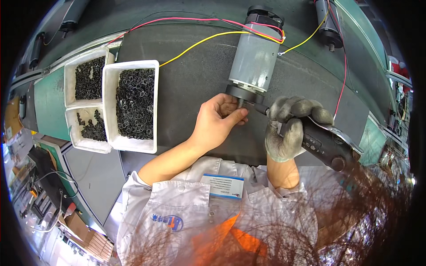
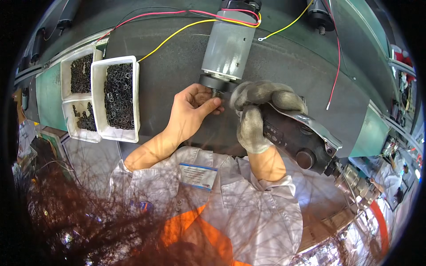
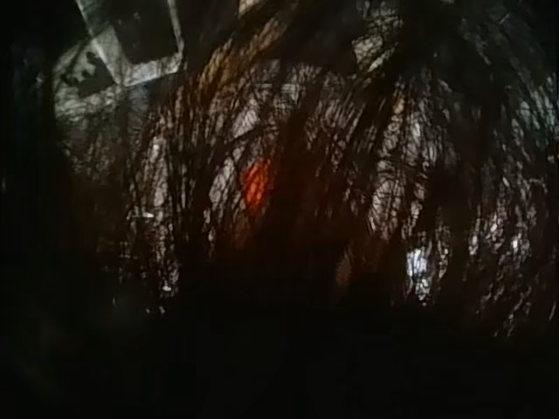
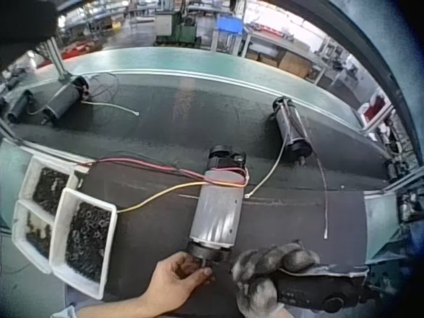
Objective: Assembling electric motors and fans using an electric screwdriver and pliers on an industrial assembly line.
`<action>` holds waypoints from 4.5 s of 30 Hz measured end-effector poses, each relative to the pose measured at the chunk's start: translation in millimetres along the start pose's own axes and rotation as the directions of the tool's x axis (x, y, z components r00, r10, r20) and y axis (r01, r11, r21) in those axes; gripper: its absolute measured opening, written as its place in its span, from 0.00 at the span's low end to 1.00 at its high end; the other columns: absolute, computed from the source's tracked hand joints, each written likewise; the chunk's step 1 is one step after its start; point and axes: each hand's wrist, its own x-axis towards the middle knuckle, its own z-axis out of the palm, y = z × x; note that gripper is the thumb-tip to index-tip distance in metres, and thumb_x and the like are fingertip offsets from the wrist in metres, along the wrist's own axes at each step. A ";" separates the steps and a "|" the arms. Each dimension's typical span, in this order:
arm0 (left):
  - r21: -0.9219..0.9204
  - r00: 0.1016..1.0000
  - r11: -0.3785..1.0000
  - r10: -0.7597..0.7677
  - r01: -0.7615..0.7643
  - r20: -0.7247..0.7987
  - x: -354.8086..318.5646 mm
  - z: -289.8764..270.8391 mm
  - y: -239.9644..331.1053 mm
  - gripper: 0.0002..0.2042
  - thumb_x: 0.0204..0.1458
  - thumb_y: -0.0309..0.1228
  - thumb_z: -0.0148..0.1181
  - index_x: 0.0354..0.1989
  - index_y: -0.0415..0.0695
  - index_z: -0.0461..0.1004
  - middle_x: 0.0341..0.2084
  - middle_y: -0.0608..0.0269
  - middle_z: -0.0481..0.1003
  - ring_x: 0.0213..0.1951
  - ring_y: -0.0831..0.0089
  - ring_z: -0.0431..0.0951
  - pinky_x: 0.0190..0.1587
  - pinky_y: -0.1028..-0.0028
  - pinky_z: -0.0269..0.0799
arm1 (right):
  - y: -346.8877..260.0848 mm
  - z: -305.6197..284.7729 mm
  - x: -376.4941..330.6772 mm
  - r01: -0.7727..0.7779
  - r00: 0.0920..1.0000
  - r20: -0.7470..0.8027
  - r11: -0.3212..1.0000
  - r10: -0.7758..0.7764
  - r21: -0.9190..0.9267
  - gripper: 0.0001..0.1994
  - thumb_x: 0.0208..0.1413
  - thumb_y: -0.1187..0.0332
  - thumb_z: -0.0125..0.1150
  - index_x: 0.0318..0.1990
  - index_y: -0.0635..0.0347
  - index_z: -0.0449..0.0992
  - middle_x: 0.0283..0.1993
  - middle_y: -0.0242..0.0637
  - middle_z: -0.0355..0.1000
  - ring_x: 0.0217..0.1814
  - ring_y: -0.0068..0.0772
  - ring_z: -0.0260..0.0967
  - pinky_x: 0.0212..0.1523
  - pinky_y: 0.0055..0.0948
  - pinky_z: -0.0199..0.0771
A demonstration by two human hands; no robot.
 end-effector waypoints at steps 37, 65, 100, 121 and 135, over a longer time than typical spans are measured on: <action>0.223 0.990 0.968 0.133 -0.119 -0.048 -7.7 12.1 10.9 0.10 0.59 0.28 0.66 0.40 0.30 0.76 0.29 0.53 0.83 0.31 0.66 0.85 0.39 0.68 0.82 | -41.9 19.4 -9.7 -0.008 0.983 -0.184 1.000 0.006 -0.012 0.23 0.58 0.83 0.62 0.58 0.54 0.66 0.45 0.42 0.74 0.39 0.33 0.73 0.36 0.35 0.78; 0.907 0.629 0.266 0.655 0.326 -0.418 -111.1 -289.8 92.0 0.07 0.53 0.26 0.70 0.36 0.36 0.82 0.27 0.55 0.83 0.29 0.62 0.83 0.38 0.65 0.77 | -23.7 -30.1 -10.1 -0.408 0.873 -0.409 0.857 0.265 -0.315 0.24 0.55 0.86 0.65 0.58 0.63 0.68 0.50 0.39 0.75 0.47 0.24 0.73 0.48 0.25 0.77; -0.484 0.889 0.835 0.404 -0.264 0.213 -74.5 -0.4 -4.1 0.06 0.60 0.15 0.60 0.45 0.31 0.77 0.44 0.44 0.77 0.41 0.60 0.84 0.42 0.66 0.84 | -106.0 12.4 -4.7 -0.165 0.981 -0.018 0.885 0.192 0.436 0.17 0.59 0.76 0.67 0.54 0.50 0.73 0.39 0.23 0.64 0.35 0.18 0.65 0.36 0.26 0.72; -0.439 0.927 0.872 0.325 -0.216 0.189 -71.2 -2.8 -6.4 0.05 0.62 0.16 0.59 0.45 0.32 0.75 0.41 0.41 0.82 0.43 0.54 0.87 0.43 0.66 0.88 | -88.9 29.9 2.4 -0.247 0.966 0.041 0.875 0.254 0.416 0.21 0.60 0.75 0.67 0.59 0.46 0.73 0.42 0.24 0.66 0.34 0.18 0.64 0.35 0.25 0.72; 0.060 0.932 0.935 0.339 -0.349 0.132 -49.2 -12.7 10.0 0.10 0.61 0.21 0.64 0.49 0.30 0.77 0.38 0.49 0.84 0.39 0.70 0.86 0.40 0.75 0.83 | -61.4 17.5 9.4 -0.213 0.977 0.042 0.939 0.210 0.271 0.22 0.61 0.74 0.65 0.62 0.45 0.73 0.48 0.28 0.73 0.37 0.20 0.68 0.33 0.24 0.70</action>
